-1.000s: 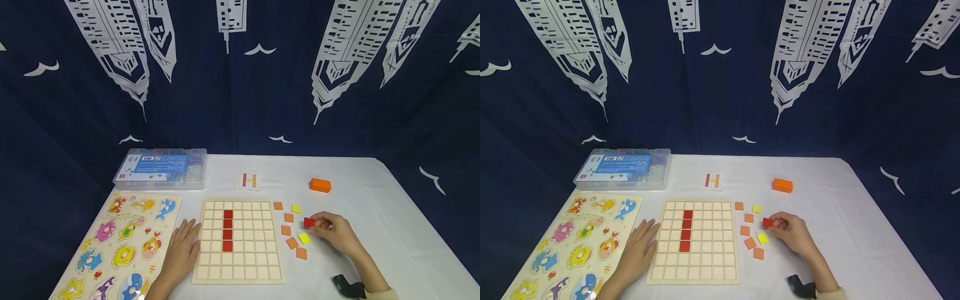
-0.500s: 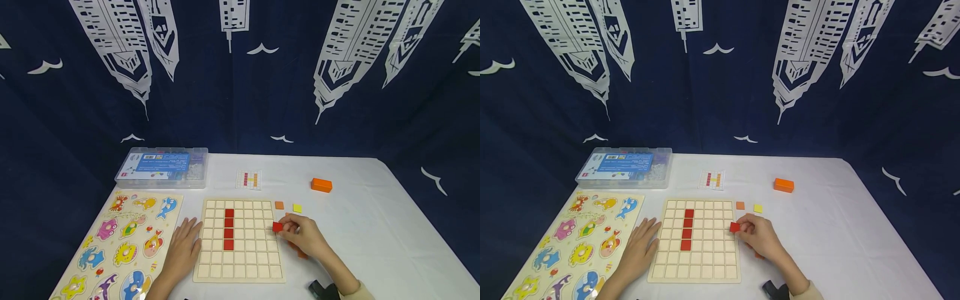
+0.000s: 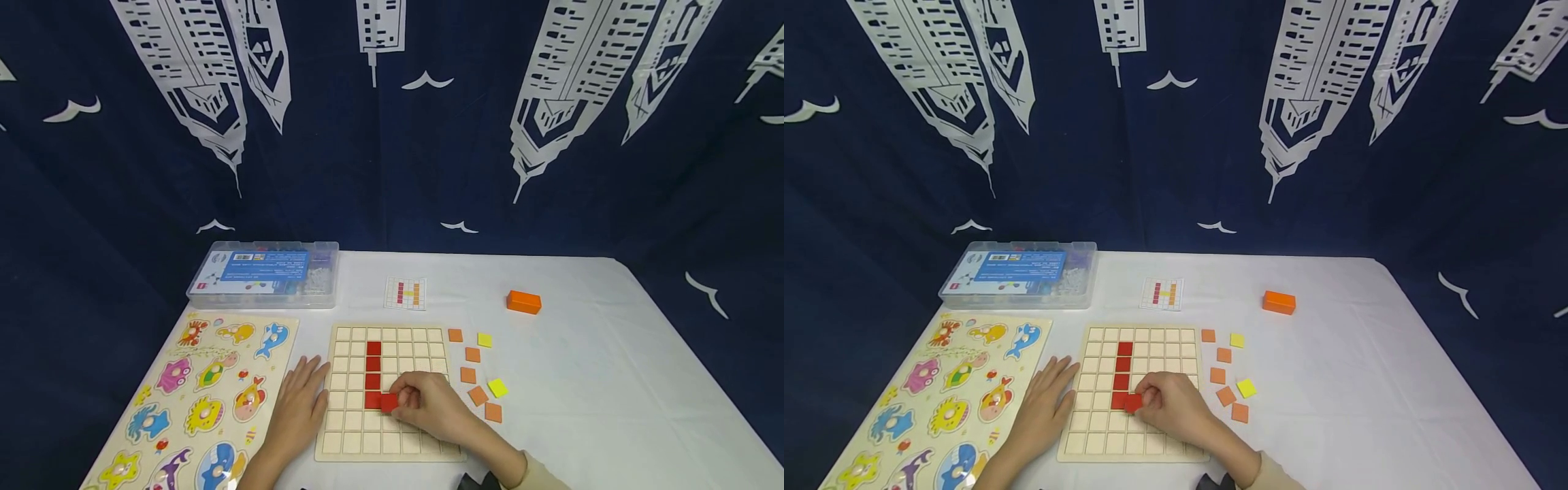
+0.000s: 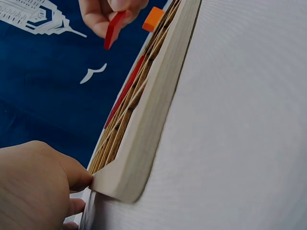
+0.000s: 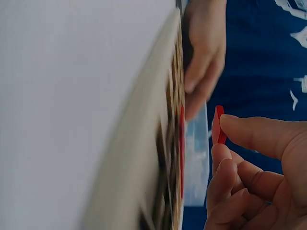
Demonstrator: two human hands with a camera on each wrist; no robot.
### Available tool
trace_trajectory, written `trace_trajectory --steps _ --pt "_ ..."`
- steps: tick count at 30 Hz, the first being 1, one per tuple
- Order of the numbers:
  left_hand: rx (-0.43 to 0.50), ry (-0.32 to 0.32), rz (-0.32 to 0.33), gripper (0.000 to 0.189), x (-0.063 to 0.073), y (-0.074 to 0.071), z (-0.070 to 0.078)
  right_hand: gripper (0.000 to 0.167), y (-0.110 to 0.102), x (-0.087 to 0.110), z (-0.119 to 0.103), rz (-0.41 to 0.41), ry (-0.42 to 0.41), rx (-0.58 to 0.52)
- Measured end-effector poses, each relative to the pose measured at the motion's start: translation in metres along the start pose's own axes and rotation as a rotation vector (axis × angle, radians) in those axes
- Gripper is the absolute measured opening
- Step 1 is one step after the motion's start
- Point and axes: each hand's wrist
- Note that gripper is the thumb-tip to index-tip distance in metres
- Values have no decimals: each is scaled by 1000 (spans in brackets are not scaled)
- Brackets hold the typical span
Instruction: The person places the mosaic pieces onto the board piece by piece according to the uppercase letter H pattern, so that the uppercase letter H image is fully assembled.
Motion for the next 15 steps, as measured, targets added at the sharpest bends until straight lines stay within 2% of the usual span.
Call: trace_trajectory --steps 6,15 --pt "-3 1 3 43 0 0 0 19 16 -7 -7 -29 -2 16" --pt "-5 -12 -4 43 0 1 0 19 23 -10 -10 -47 -6 83"
Point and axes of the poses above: each hand's wrist, its own x-axis away from the middle knuckle, its own y-axis out of the palm, z = x × y, and after that the axes turned 10 degrees about -z, right-handed
